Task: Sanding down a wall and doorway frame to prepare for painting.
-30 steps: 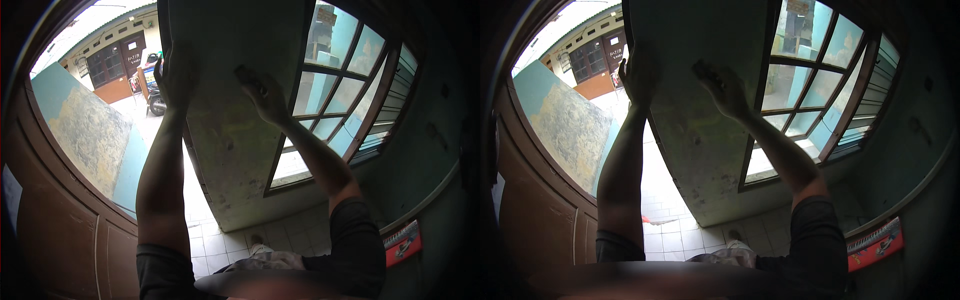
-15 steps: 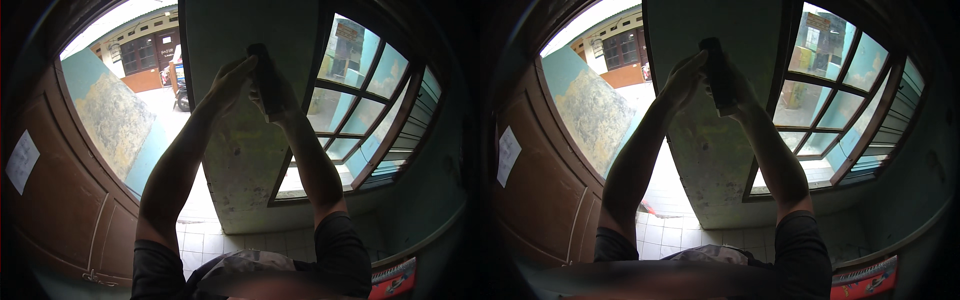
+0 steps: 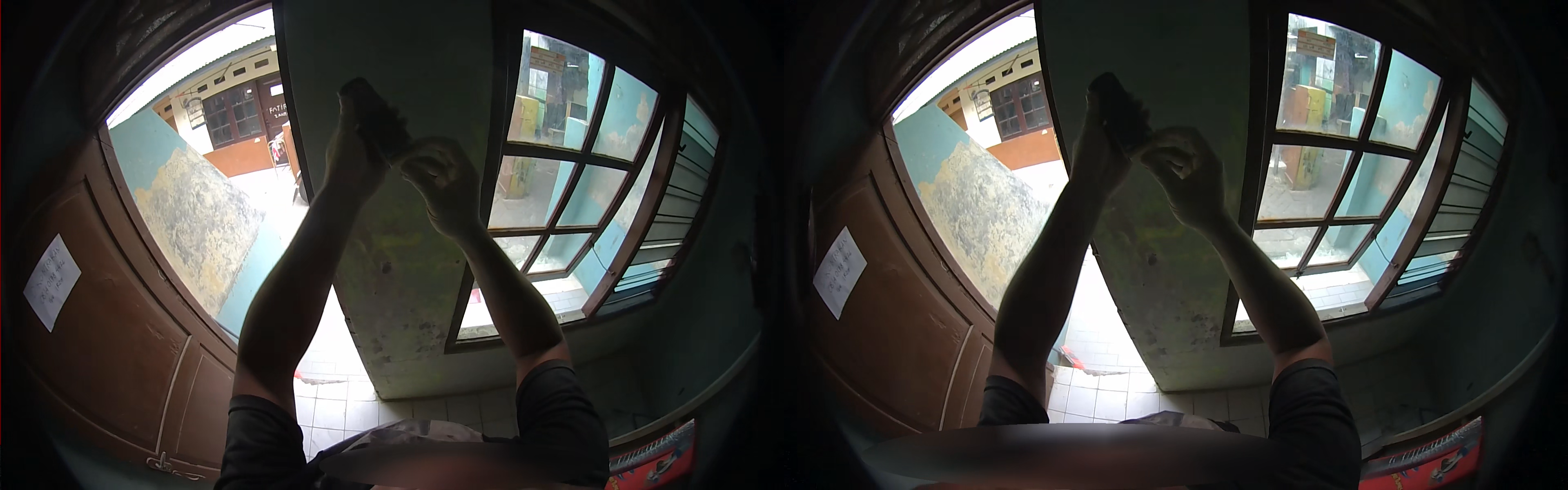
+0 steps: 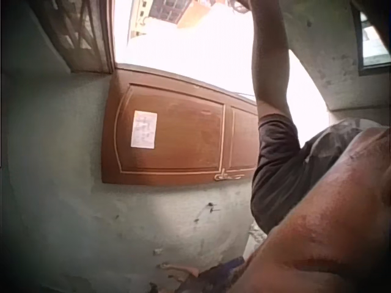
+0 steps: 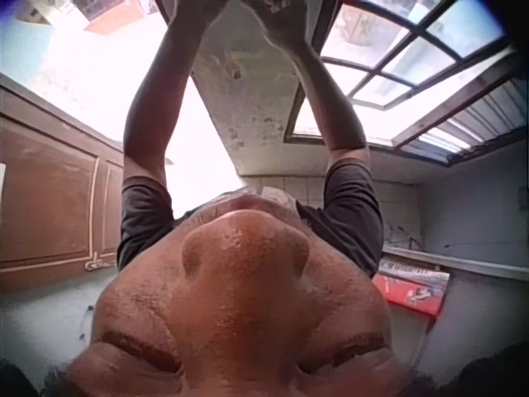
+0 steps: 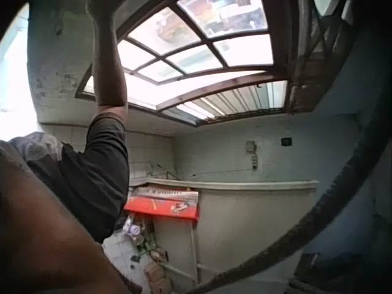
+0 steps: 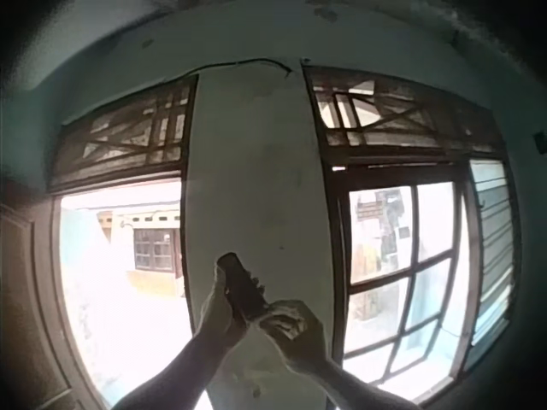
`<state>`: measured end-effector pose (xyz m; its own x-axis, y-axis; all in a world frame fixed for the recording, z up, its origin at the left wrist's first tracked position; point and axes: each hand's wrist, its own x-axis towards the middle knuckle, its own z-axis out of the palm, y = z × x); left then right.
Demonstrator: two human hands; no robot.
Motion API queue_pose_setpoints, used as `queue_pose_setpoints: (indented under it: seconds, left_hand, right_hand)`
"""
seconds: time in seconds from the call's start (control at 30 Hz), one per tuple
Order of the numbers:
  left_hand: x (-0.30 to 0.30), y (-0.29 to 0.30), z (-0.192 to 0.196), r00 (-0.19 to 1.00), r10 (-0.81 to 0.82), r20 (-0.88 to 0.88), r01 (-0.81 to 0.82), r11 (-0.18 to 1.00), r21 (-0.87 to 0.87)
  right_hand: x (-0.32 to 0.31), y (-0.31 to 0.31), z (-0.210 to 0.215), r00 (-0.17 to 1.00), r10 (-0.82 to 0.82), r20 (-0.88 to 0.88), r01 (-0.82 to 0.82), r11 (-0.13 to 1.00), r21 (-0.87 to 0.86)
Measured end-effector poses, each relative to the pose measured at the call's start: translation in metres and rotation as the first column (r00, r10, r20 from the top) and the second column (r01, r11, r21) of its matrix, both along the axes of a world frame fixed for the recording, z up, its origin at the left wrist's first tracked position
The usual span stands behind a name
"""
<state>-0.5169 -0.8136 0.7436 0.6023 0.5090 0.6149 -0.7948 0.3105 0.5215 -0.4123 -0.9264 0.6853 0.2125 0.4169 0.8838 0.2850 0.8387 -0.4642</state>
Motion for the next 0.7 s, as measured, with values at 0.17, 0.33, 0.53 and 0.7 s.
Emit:
queue_pose_setpoints:
  seconds: [0.17,0.33,0.53,0.7]
  left_hand:
    - [-0.001,0.001,0.013,0.981,0.179,-0.072,-0.181,0.983,-0.022]
    - [-0.018,0.061,0.098,-0.119,0.545,0.830,-0.878,-0.448,0.168]
    - [-0.008,0.100,0.176,-0.289,0.456,0.842,-0.594,-0.775,0.216]
    - [0.048,0.069,0.094,-0.246,0.583,0.774,-0.613,-0.712,0.341]
  right_hand:
    - [0.005,0.006,0.001,0.993,-0.049,0.105,0.049,0.999,0.003]
    - [0.032,0.004,0.056,0.712,-0.641,0.288,0.597,0.768,0.234]
    - [0.109,0.045,0.180,0.173,-0.976,0.131,0.601,0.210,0.771]
    - [0.111,0.052,0.232,-0.058,-0.989,0.134,0.631,0.067,0.773]
